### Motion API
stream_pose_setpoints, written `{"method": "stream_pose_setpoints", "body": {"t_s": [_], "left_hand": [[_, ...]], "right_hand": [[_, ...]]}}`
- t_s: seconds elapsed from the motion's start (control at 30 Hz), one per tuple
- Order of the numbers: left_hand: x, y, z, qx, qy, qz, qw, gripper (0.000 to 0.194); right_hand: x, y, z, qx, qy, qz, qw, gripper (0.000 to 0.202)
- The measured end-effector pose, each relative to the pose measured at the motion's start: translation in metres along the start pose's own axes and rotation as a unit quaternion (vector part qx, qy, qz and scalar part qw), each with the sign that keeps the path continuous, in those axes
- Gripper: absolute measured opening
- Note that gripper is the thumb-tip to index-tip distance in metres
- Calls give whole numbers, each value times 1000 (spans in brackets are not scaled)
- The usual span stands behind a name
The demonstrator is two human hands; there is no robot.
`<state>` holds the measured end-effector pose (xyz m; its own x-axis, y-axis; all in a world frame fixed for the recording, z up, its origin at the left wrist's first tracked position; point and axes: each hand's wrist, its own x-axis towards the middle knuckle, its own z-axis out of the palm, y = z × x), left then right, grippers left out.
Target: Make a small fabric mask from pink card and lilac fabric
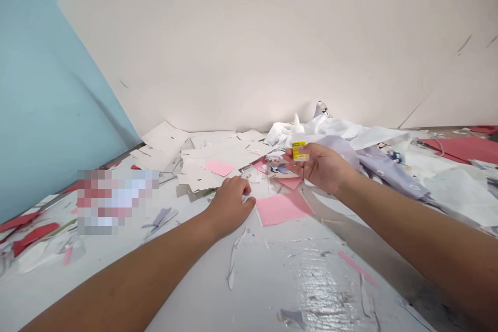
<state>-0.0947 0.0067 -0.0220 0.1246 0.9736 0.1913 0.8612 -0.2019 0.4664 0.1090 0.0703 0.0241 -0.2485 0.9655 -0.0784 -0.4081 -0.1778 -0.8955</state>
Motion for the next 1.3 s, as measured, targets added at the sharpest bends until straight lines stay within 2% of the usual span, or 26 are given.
{"method": "stream_pose_setpoints", "body": {"t_s": [0.13, 0.27, 0.5, 0.7, 1.0, 1.3], "left_hand": [[1, 0, 1, 2, 3, -1, 1000, 5], [2, 1, 1, -1, 4, 1, 1000, 5], [0, 3, -1, -9, 4, -5, 1000, 5], [1, 5, -1, -13, -5, -16, 1000, 6], [1, 3, 1, -11, -4, -11, 1000, 5], [2, 1, 2, -7, -3, -9, 1000, 7]], "right_hand": [[-4, 11, -1, -1, -64, 25, 998, 19], [-2, 12, -6, -13, -115, 16, 993, 9], [2, 15, -16, -27, -131, -14, 991, 6], [6, 24, -20, -52, -116, -23, 992, 13], [-2, 28, -4, -127, -117, -79, 982, 21], [-1, 34, -2, -170, -111, -85, 976, 24]]}}
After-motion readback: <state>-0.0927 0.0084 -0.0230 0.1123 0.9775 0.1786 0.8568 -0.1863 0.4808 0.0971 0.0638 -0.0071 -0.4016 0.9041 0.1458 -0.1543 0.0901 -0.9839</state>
